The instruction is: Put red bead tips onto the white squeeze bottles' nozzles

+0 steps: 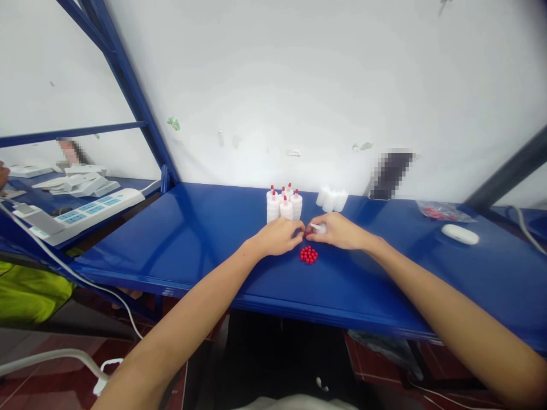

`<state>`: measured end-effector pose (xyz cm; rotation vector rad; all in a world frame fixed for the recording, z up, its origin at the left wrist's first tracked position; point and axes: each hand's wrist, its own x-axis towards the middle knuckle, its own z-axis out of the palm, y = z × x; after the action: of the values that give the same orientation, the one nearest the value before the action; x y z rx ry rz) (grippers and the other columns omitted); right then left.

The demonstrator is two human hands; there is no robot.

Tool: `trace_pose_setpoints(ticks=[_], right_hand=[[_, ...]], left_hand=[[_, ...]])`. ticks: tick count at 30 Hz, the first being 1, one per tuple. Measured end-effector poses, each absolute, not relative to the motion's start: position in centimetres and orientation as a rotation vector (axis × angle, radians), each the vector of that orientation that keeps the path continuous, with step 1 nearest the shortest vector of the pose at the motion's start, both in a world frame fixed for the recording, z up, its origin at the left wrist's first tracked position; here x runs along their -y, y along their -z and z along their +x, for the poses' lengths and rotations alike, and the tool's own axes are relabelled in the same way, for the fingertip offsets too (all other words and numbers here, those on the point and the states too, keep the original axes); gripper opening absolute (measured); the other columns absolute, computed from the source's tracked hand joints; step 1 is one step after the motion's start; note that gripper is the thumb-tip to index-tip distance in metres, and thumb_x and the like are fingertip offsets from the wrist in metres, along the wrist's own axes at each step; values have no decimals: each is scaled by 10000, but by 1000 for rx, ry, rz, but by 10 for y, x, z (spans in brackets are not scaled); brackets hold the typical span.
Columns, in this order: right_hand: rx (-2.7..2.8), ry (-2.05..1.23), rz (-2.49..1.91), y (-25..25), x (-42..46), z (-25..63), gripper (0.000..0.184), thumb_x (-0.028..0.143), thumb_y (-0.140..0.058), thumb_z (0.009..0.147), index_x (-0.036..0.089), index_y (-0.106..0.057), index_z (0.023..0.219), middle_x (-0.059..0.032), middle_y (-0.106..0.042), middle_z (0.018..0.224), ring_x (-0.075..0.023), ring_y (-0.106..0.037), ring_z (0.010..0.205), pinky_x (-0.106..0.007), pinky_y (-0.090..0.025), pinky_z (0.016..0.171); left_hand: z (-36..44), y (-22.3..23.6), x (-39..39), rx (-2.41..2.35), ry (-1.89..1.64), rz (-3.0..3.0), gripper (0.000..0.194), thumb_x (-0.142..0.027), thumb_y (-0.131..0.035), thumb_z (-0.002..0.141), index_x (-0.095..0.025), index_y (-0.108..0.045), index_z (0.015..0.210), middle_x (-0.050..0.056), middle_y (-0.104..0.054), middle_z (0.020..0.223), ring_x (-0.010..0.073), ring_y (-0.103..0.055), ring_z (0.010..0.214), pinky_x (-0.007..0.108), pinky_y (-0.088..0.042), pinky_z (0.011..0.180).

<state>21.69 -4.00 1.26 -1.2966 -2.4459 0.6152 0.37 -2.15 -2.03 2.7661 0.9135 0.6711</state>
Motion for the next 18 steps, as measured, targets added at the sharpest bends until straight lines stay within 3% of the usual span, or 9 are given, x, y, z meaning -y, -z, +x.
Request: trace_pose_setpoints(ticks=[8, 13, 15, 18], right_hand=[[1926, -385, -1362, 0, 38, 229, 388, 508, -552, 868, 148, -666, 780, 0, -569, 591, -135, -503, 566, -260, -383, 584], [1743, -341, -1335, 12, 29, 227, 431, 583, -677, 749, 167, -620, 652, 22, -506, 529, -118, -430, 509, -258, -346, 519], [1657, -272, -1283, 15, 28, 226, 417, 555, -732, 697, 174, -588, 610, 15, -527, 552, -122, -445, 529, -262, -364, 537], [1602, -223, -1194, 15, 29, 227, 325, 456, -670, 748, 186, -558, 607, 7, -547, 566, -137, -483, 538, -274, -392, 566]], left_hand=[[6, 21, 22, -920, -594, 2764, 306, -310, -520, 948, -165, -623, 1196, 22, -670, 723, 157, -619, 598, 256, -450, 604], [8, 17, 25, -958, -468, 2783, 341, -361, -480, 980, -202, -582, 1264, 31, -686, 780, 176, -651, 679, 258, -449, 649], [9, 16, 25, -973, -449, 2790, 353, -380, -475, 984, -210, -571, 1278, 39, -694, 809, 186, -659, 709, 261, -453, 660], [12, 13, 27, -1012, -412, 2828, 357, -423, -432, 998, -205, -572, 1244, 55, -696, 837, 212, -673, 753, 276, -466, 672]])
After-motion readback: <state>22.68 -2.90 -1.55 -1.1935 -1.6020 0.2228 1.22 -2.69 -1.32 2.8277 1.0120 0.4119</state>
